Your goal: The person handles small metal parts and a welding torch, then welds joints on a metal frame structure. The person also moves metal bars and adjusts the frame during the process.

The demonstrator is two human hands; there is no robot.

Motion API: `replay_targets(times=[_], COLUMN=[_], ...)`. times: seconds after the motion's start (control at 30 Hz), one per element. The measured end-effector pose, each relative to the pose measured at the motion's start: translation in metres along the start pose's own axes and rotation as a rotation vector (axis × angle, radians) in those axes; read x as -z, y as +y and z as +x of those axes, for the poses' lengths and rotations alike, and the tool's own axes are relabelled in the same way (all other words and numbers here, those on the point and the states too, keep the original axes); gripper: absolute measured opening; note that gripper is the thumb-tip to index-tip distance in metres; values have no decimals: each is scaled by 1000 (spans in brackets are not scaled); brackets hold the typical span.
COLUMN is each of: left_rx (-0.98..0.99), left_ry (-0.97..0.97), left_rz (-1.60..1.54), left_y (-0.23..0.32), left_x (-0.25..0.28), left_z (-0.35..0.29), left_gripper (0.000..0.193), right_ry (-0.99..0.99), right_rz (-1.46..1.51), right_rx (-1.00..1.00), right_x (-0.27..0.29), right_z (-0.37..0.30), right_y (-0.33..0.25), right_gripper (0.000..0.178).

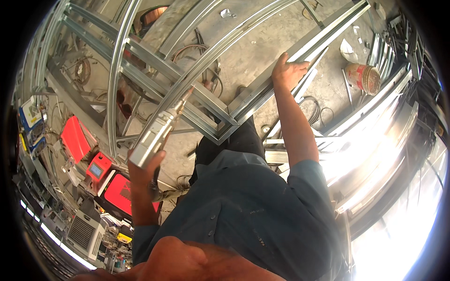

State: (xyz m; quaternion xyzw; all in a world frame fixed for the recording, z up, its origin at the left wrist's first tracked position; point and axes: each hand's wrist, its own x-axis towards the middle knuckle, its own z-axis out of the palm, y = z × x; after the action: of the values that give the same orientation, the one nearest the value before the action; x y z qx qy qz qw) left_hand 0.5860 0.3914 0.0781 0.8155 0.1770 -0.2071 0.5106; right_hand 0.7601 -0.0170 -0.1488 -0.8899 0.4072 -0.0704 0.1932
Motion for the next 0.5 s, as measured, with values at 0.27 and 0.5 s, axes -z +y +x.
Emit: replay_targets(times=[0.27, 0.5], left_rx=[137, 106], left_ry=[-71, -163], left_rz=[-296, -277], left_y=[-30, -31], left_x=[58, 67], left_z=[62, 89], left_gripper=[39, 34], right_ry=[-9, 6], right_rz=[-8, -36], right_rx=[-21, -17], right_x=[1, -6], right_z=[-1, 3], right_y=[-3, 3], right_gripper=[106, 105])
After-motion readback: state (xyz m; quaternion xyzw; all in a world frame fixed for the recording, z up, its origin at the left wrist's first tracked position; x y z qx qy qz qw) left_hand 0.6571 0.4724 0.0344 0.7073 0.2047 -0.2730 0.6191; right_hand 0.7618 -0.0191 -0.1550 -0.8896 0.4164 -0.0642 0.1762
